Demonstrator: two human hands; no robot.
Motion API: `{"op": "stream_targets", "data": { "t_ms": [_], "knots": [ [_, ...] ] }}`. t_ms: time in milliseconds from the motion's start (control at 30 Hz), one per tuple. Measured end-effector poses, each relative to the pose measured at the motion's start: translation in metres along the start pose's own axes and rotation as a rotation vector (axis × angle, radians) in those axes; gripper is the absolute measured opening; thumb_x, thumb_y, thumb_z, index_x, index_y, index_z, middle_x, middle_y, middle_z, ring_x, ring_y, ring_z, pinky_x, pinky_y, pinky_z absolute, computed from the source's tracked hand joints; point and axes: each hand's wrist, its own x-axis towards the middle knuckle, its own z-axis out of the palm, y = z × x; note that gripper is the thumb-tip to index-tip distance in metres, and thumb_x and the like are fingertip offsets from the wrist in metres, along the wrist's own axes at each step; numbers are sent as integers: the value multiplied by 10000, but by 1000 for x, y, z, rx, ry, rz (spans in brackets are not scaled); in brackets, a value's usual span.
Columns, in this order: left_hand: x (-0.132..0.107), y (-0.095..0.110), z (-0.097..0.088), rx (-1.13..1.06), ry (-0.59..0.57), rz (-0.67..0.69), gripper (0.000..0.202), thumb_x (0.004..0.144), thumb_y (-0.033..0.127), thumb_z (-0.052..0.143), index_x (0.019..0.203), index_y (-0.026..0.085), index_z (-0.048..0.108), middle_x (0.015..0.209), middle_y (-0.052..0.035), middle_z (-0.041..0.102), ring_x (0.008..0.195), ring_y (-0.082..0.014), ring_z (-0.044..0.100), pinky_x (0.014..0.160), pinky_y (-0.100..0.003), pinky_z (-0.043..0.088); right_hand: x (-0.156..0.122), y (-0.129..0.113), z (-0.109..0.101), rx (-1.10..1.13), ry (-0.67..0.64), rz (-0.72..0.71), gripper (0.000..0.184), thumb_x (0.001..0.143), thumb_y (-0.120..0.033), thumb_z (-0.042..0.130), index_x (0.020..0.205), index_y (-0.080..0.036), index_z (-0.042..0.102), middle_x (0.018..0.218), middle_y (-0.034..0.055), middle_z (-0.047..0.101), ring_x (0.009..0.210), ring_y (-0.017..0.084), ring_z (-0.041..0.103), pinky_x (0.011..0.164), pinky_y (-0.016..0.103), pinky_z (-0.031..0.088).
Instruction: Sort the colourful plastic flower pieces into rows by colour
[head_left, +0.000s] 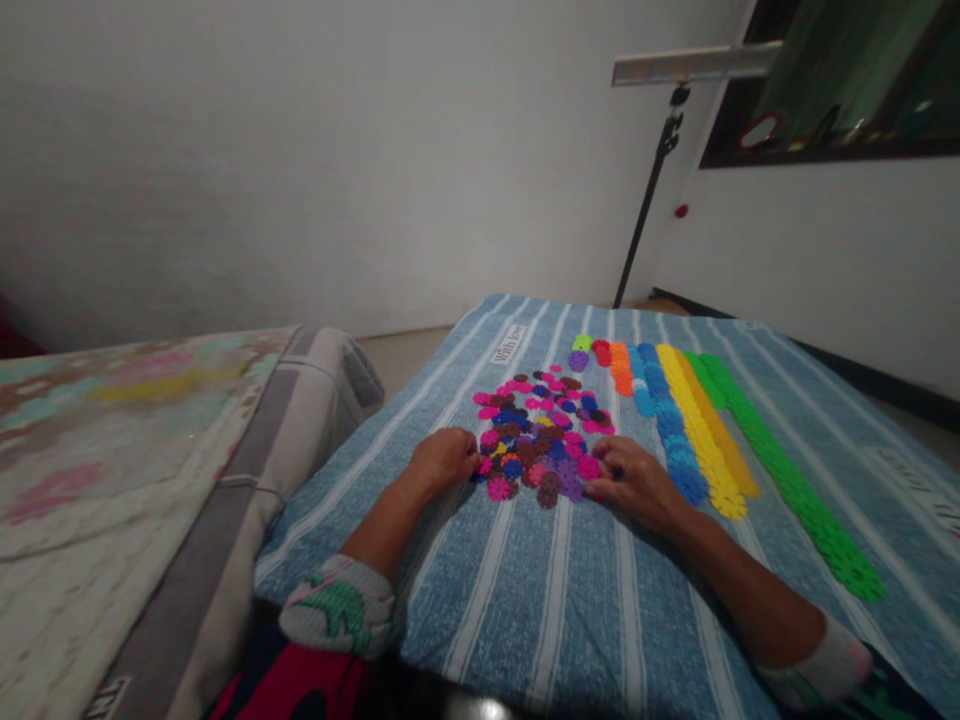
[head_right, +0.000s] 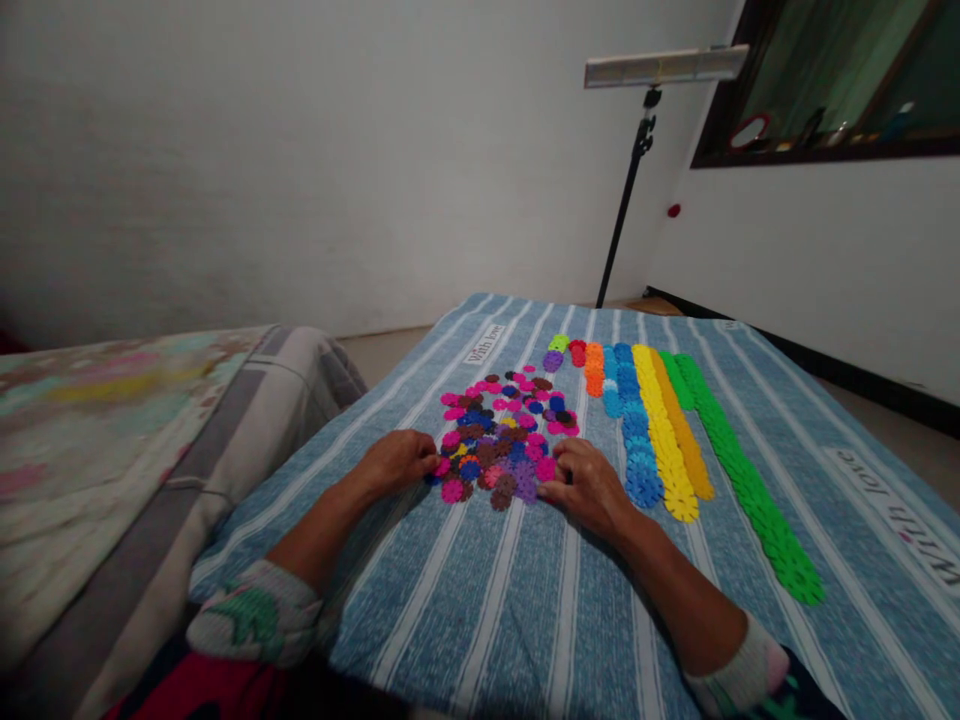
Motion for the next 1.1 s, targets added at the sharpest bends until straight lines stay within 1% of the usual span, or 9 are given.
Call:
{"op": "stream_targets", "data": {
  "t_ms": [167, 333, 500, 667, 800, 900, 1033, 1100],
  "knots": [
    [0, 0, 1, 10, 0, -2, 196, 792, 258, 544, 787, 190, 728, 808, -61, 725, 771, -182, 648, 607, -250, 374, 0, 3, -3, -5, 15, 30, 291, 705, -176, 725, 542, -197, 485, 919, 54, 648, 941, 221, 583, 831, 341, 423],
    [-3, 4, -1, 46, 0, -3, 237, 808, 288, 512, 827, 203, 733, 844, -66, 729, 805, -192, 655, 621, -252, 391, -2, 2, -4, -50, -1, 3, 283, 719, -190, 720, 555, -195, 490, 948, 65, 652, 933, 229, 578, 828, 365, 429],
    [-9, 12, -3, 81, 64, -20, 265, 850, 284, 458, 871, 216, 714, 900, -69, 724, 880, -209, 652, 674, -262, 414, -2, -1, -4, -52, -2, -38, 281, 724, -187, 714, 560, -199, 486, 939, 62, 650, 915, 226, 575, 815, 364, 439],
    [-10, 25, 3, 57, 151, 91, 288, 899, 307, 427, 871, 214, 698, 936, -74, 701, 929, -208, 627, 744, -276, 427, -2, -1, -4, -28, -22, -60, 290, 738, -187, 702, 564, -197, 470, 936, 67, 639, 903, 220, 571, 816, 361, 438],
    [-11, 38, 9, 39, 157, 169, 291, 903, 327, 443, 894, 202, 706, 982, -93, 681, 974, -233, 601, 778, -303, 451, -3, -1, -3, 0, -27, -68, 277, 750, -196, 686, 576, -197, 471, 951, 69, 633, 904, 213, 566, 813, 357, 439],
    [-13, 46, 9, 12, 119, 208, 249, 882, 337, 495, 930, 237, 718, 1078, -81, 670, 1023, -247, 589, 796, -316, 468, -4, -1, -2, 11, -19, -62, 280, 750, -196, 678, 576, -199, 459, 957, 71, 633, 900, 210, 566, 804, 353, 441],
    [-16, 50, 6, -26, 69, 228, 198, 826, 290, 575, 957, 318, 721, 1314, -12, 593, 1142, -242, 561, 823, -298, 474, -4, -3, -1, 11, -5, -65, 283, 745, -193, 669, 575, -206, 444, 931, 65, 639, 880, 208, 567, 787, 347, 446],
    [-16, 50, 7, -32, 67, 235, 219, 815, 271, 580, 974, 331, 718, 1330, -6, 586, 1159, -243, 555, 827, -297, 476, -4, -3, -1, 9, -7, -66, 281, 749, -192, 661, 577, -207, 439, 923, 62, 638, 882, 208, 568, 782, 344, 447]
  ]
}}
